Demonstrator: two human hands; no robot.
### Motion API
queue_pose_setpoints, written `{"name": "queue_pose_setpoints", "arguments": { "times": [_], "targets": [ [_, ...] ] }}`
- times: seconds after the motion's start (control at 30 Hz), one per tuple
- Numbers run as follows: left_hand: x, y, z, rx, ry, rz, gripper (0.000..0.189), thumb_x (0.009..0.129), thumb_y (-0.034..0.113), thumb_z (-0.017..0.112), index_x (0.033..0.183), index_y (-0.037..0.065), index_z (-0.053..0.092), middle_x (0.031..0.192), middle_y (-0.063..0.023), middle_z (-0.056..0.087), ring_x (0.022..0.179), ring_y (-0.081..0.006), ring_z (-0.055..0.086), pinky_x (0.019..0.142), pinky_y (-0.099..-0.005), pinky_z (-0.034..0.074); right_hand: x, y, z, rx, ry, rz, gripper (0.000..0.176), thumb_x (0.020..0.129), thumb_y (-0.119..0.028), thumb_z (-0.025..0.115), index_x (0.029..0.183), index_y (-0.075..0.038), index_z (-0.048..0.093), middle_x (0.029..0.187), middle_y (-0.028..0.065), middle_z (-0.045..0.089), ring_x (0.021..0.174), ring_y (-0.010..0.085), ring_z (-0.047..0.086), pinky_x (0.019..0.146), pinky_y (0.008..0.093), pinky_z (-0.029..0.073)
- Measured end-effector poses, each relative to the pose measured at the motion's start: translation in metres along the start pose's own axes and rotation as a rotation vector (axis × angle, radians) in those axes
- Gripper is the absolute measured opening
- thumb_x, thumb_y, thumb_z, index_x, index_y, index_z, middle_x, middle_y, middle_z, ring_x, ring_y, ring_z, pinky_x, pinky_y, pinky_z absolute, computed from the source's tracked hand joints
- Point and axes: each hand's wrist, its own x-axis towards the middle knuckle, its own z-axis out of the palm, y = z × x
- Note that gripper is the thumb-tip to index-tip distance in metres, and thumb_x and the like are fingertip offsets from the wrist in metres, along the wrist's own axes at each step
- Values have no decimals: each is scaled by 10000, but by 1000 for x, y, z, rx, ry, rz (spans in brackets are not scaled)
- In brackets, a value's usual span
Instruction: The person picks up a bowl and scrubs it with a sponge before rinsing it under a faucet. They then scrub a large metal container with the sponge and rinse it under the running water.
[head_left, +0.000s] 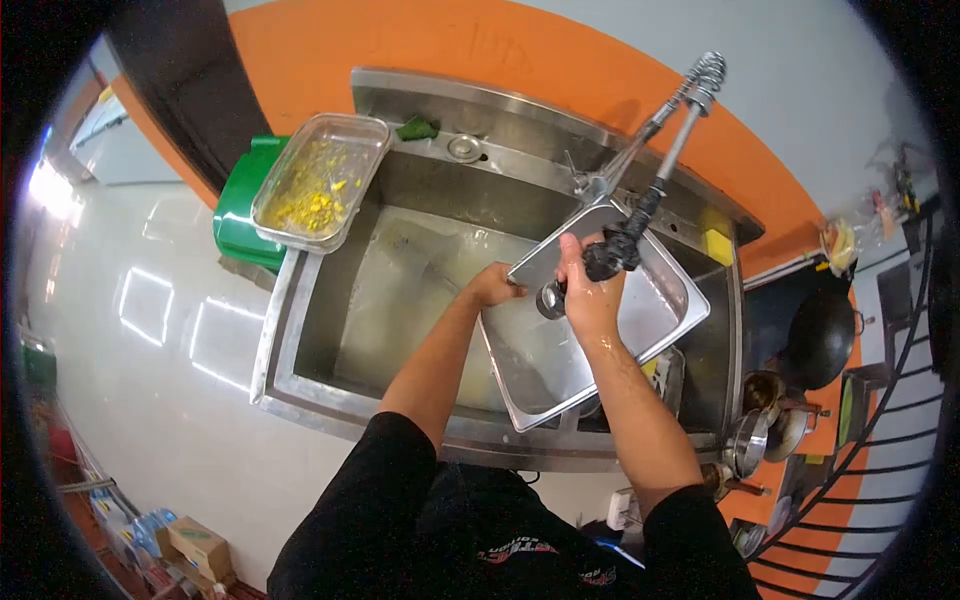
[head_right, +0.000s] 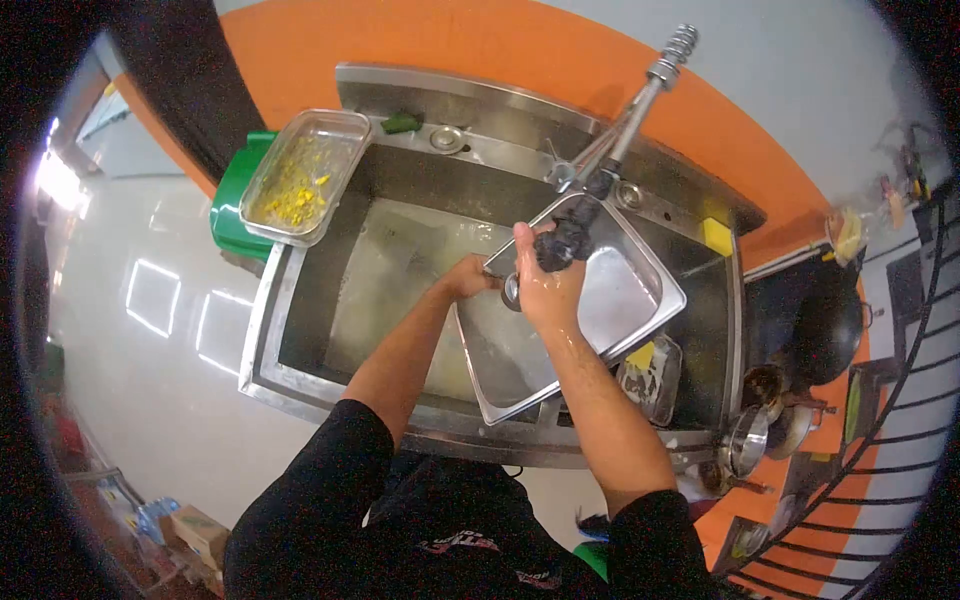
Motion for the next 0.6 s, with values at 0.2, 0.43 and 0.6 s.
{"name": "queue_pose_setpoints", "arguments": {
  "times": [0.2,0.43,0.6],
  "targets": [
    [-10,-77,22,-320,-86,20,283,800,52,718,1078,23,673,917,-45,707,810,-120,630,762,-291,516,-15,-21,20,225,133,60,259,921,-178,649,780,-91,450,589,-1,453,534,117,468,590,322,462],
    [-55,-107,36,-50,-58,280,321,833,111,716,1132,16,646,910,-68,691,817,-126,633,724,-295,525,-14,-51,26,291,105,-14,230,961,-181,586,803,-97,442,667,1,416,609,129,460,644,331,462],
    [-55,-153,58,-617,-86,-167,333,828,156,731,1120,17,651,946,-58,685,804,-140,631,723,-296,510,-6,-79,15,310,87,-99,222,957,-164,589,816,-77,441,617,18,456,570,131,470,611,326,454]
  ]
}}
